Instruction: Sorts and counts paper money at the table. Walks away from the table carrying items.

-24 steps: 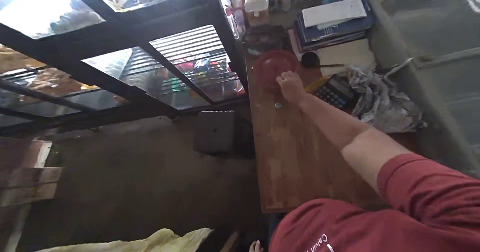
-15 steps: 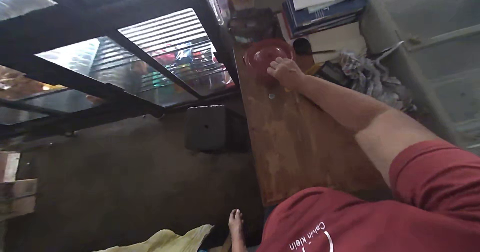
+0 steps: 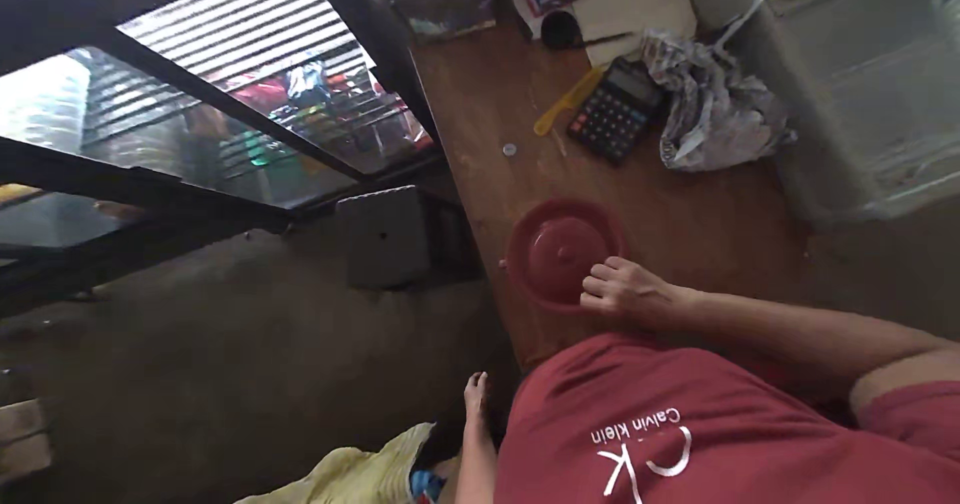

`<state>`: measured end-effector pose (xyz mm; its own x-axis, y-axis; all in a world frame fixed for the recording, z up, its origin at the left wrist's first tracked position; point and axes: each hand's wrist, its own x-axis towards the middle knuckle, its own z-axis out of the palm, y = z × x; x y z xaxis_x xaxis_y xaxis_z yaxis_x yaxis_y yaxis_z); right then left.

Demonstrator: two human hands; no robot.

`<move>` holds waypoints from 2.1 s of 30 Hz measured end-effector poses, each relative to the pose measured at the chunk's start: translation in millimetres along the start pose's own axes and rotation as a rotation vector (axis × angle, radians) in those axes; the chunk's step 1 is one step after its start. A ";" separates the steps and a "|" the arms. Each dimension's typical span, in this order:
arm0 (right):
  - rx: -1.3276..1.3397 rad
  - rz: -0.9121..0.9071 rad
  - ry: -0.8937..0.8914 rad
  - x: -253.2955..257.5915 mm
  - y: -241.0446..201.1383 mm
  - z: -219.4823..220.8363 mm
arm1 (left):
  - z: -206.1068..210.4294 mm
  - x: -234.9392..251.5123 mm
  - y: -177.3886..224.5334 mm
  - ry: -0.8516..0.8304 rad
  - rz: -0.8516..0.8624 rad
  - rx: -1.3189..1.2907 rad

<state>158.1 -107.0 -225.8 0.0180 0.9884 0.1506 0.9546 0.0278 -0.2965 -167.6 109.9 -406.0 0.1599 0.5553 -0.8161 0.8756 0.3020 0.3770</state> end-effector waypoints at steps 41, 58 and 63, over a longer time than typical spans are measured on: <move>0.139 1.124 0.444 -77.3 21.0 5.3 | 17.8 -119.7 248.3 0.002 1.619 0.572; 0.214 0.982 0.492 -67.6 17.1 15.8 | 45.8 -124.1 274.5 -0.028 1.302 0.874; 0.214 0.906 0.587 -59.2 16.0 14.0 | 34.6 -114.8 270.5 -0.093 1.313 0.355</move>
<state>168.0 -163.0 -252.7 0.8788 0.4320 0.2027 0.4455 -0.5906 -0.6728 66.7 101.1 -225.5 0.9755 0.2188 0.0216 0.1231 -0.6248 0.7710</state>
